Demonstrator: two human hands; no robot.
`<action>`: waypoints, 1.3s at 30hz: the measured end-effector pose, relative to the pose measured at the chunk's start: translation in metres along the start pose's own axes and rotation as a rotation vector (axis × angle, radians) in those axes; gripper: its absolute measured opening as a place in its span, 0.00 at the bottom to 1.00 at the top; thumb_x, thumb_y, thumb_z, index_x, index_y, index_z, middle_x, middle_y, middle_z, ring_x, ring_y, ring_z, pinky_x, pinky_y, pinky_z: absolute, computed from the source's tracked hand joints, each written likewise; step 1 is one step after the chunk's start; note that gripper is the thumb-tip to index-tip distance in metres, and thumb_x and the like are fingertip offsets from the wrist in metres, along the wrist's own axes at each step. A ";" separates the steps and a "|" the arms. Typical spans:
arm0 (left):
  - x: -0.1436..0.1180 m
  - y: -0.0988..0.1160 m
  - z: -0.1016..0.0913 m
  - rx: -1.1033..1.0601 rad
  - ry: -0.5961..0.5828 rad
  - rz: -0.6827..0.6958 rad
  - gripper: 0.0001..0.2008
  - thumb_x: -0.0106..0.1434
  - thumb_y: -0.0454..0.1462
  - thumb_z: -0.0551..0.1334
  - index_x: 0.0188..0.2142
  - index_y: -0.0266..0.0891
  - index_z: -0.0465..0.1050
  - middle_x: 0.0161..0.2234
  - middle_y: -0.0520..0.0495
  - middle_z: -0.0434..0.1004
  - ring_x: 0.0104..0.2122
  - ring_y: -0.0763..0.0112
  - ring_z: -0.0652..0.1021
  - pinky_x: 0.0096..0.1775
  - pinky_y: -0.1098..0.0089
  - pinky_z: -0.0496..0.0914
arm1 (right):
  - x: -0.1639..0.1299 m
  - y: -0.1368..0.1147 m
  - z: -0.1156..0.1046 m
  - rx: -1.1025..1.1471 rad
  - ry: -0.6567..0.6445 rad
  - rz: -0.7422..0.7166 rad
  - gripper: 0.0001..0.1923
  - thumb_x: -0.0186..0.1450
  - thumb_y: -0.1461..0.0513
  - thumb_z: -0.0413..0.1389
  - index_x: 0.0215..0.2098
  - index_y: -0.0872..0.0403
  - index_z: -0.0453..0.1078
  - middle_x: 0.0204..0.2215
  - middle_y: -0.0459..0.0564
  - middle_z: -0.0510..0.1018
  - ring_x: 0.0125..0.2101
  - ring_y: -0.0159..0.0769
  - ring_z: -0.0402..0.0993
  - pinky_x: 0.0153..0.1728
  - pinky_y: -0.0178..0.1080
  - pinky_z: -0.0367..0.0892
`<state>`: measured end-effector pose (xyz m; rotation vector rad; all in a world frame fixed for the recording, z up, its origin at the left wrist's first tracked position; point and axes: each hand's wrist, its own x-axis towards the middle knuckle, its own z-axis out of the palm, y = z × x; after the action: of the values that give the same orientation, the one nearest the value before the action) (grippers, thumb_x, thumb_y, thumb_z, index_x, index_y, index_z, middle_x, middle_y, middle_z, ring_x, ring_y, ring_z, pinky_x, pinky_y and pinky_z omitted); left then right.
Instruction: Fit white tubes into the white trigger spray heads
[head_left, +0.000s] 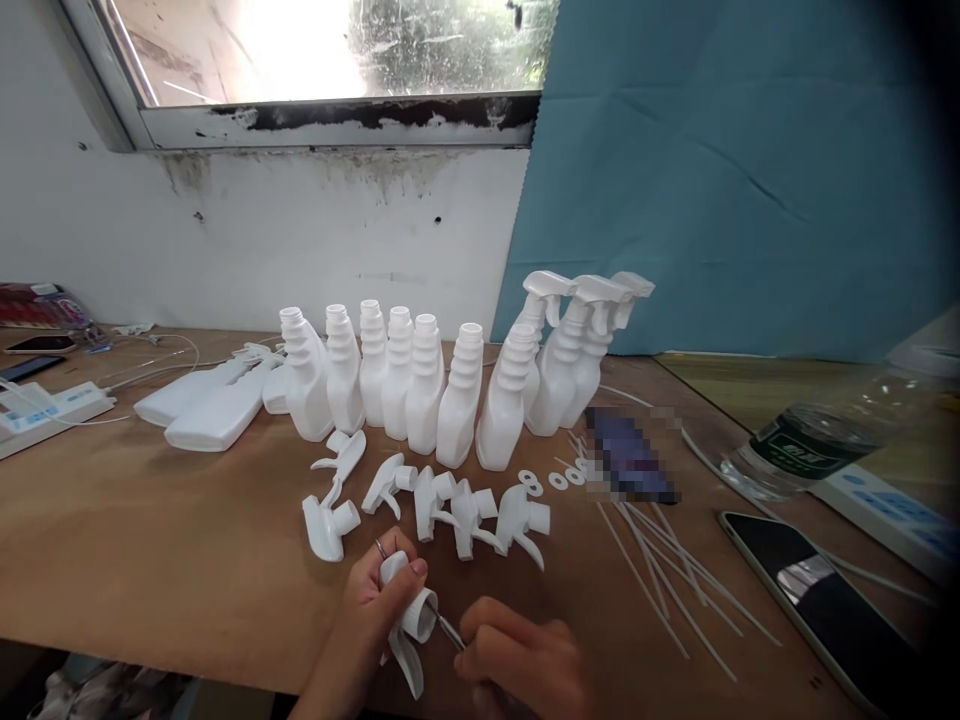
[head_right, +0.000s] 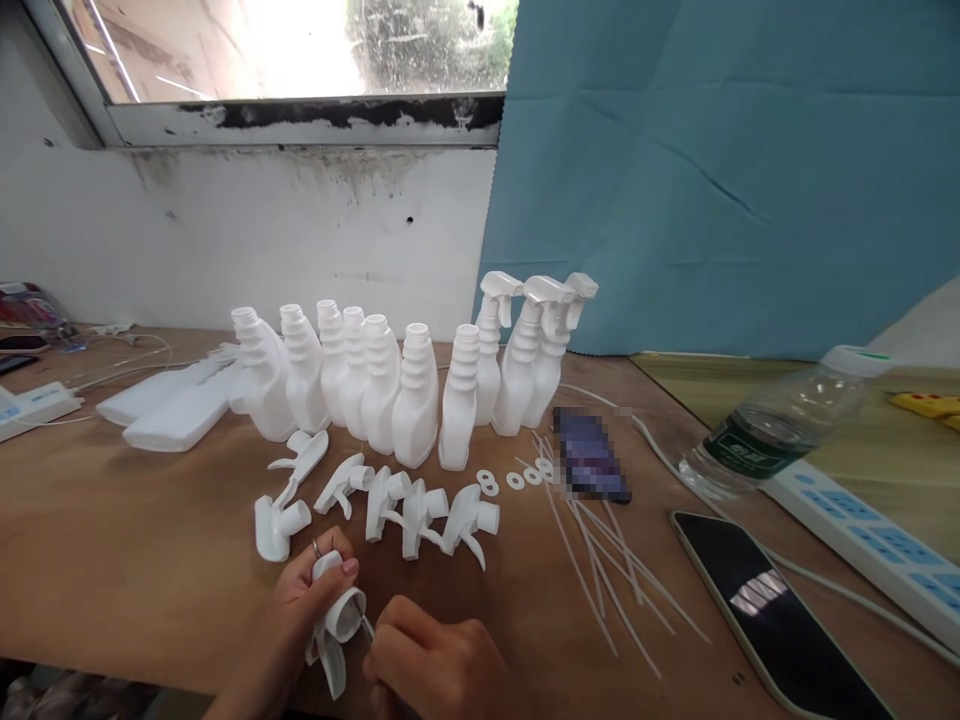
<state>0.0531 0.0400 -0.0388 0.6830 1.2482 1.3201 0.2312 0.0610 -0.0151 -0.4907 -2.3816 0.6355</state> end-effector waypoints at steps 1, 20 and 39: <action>0.000 0.000 -0.001 -0.004 0.012 0.001 0.25 0.50 0.54 0.70 0.25 0.40 0.61 0.16 0.60 0.54 0.17 0.81 0.55 0.19 0.80 0.51 | 0.001 0.003 0.002 0.089 0.044 0.022 0.09 0.61 0.72 0.47 0.34 0.52 0.61 0.28 0.42 0.66 0.20 0.24 0.57 0.20 0.29 0.54; -0.002 -0.006 -0.012 -0.102 -0.179 -0.015 0.21 0.54 0.48 0.70 0.26 0.39 0.60 0.18 0.59 0.56 0.20 0.80 0.54 0.22 0.76 0.48 | 0.000 0.015 0.009 1.256 0.247 0.460 0.07 0.60 0.61 0.58 0.27 0.57 0.74 0.27 0.44 0.67 0.12 0.18 0.55 0.10 0.26 0.44; -0.004 -0.006 -0.015 -0.620 0.045 -0.092 0.17 0.52 0.40 0.74 0.30 0.38 0.65 0.24 0.58 0.63 0.22 0.80 0.66 0.26 0.78 0.66 | 0.027 0.008 0.014 -0.073 0.111 -0.344 0.24 0.65 0.71 0.51 0.60 0.61 0.63 0.55 0.58 0.75 0.49 0.40 0.73 0.49 0.40 0.73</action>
<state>0.0416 0.0314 -0.0474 0.1541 0.8198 1.5429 0.2031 0.0764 -0.0168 -0.1342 -2.3131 0.3574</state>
